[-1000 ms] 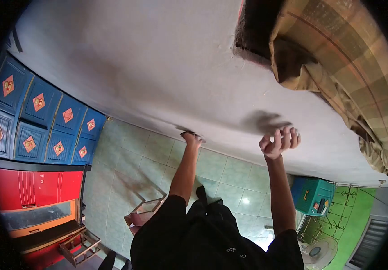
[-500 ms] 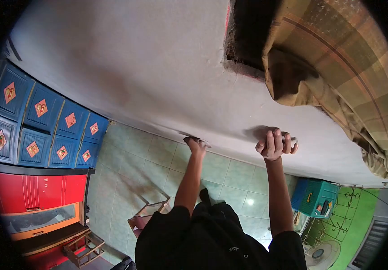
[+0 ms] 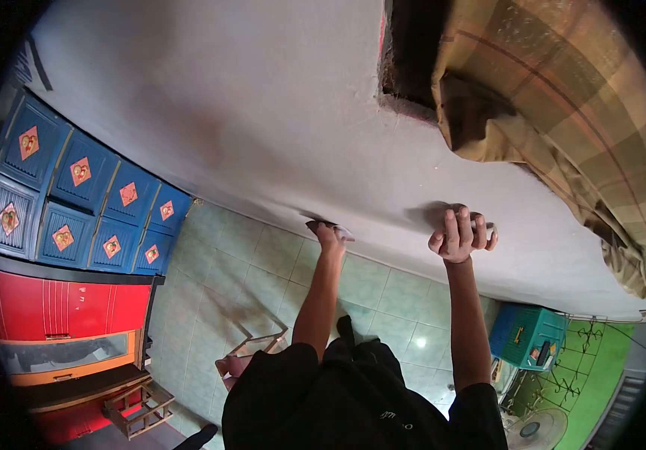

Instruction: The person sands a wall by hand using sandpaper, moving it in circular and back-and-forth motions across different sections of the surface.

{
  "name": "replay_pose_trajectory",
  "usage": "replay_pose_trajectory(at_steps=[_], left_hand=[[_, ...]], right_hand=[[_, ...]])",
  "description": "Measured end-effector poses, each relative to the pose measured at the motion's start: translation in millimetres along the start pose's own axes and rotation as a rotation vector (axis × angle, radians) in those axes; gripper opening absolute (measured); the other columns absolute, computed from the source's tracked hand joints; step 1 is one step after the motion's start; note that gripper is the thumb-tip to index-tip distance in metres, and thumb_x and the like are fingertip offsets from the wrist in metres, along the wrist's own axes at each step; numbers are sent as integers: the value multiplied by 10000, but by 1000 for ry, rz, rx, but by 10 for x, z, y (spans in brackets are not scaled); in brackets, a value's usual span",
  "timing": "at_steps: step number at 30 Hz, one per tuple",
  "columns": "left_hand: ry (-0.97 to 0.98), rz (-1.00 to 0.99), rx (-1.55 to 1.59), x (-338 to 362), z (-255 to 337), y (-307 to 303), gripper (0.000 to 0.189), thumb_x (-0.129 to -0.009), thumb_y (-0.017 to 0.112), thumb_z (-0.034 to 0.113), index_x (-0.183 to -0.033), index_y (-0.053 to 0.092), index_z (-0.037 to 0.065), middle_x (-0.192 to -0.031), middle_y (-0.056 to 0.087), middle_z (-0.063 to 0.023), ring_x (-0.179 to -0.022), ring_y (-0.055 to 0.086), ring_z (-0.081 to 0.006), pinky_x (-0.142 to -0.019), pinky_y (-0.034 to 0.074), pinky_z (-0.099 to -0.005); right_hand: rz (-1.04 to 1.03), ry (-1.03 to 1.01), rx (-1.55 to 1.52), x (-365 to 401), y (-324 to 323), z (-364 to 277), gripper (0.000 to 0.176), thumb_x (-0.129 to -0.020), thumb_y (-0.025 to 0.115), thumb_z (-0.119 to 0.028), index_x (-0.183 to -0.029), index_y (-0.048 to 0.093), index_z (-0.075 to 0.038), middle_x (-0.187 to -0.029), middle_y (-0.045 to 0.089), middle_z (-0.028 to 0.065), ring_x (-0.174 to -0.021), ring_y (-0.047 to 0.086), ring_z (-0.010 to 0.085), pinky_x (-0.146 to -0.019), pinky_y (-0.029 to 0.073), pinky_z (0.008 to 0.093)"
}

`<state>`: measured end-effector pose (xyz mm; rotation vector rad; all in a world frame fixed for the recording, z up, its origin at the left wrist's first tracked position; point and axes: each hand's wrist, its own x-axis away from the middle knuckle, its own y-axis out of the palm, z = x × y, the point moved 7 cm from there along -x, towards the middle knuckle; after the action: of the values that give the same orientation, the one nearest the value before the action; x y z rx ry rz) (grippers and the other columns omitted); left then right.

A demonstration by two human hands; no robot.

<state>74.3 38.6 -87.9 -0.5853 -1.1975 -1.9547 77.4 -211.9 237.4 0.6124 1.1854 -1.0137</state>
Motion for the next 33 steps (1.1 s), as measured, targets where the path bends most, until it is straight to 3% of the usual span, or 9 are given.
replay_pose_trajectory(at_steps=[2,5,8,10,12,18,24,30,33], left_hand=[[-82,18,35,-141,49,-30,626,-982,284,509,-1523,245,195,-1595,222,4,-1489,127,-248,-1147,38,-557],[90,63,-76,447,220,305,624,-992,320,530,-1517,252,199,-1530,325,7,-1448,227,-198,-1147,117,-477],[601,-92,-131,1103,360,687,627,-1045,351,389,-1542,136,73,-1582,208,-102,-1469,160,-254,-1186,99,-386],[1065,-158,-528,2032,660,1215,634,-1058,316,341,-1534,66,5,-1607,88,-158,-1485,83,-292,-1197,67,-399],[1070,-195,-588,1995,534,1203,615,-1066,272,315,-1525,42,-23,-1616,9,-167,-1493,24,-287,-1196,64,-402],[1268,-223,-1131,1559,257,881,554,-1035,292,220,-1502,175,-55,-1570,150,-267,-1469,78,-423,-1160,38,-596],[1803,-349,-1107,2629,992,1910,539,-1010,315,211,-1435,298,-120,-1497,273,-336,-1424,184,-494,-1141,89,-623],[1902,-483,-1087,2541,920,1814,509,-1009,313,187,-1421,324,-112,-1483,310,-328,-1391,234,-532,-1130,166,-628],[1717,-434,-1325,2250,659,1536,521,-980,373,214,-1364,408,-136,-1430,374,-348,-1348,315,-538,-1102,248,-605]], right_hand=[[-2,2,-10,2,27,7,418,-957,366,-375,-1177,665,-182,-1306,593,14,-1284,431,244,-1125,134,511],[-3,-1,2,-11,27,9,425,-957,363,-375,-1177,675,-187,-1300,603,10,-1294,430,241,-1120,141,503],[-13,12,-9,-20,20,1,418,-956,367,-365,-1176,678,-192,-1302,602,10,-1299,431,236,-1120,143,501],[-7,9,-8,-30,32,8,413,-955,371,-359,-1174,680,-195,-1301,603,10,-1299,433,234,-1120,144,499],[-18,22,-5,-12,47,12,407,-952,377,-349,-1174,686,-204,-1303,603,6,-1296,437,230,-1121,150,489],[-49,53,29,44,83,30,396,-911,407,-375,-1163,703,-295,-1344,580,-64,-1320,418,194,-1127,143,472],[-57,47,31,10,62,30,403,-905,416,-380,-1177,701,-295,-1343,582,-67,-1315,419,190,-1103,175,446],[-75,53,32,-3,75,31,402,-912,413,-388,-1184,695,-297,-1342,583,-69,-1314,413,179,-1103,180,439],[-48,45,35,-27,66,29,399,-911,414,-386,-1188,690,-301,-1351,577,-71,-1316,409,175,-1101,189,438]])
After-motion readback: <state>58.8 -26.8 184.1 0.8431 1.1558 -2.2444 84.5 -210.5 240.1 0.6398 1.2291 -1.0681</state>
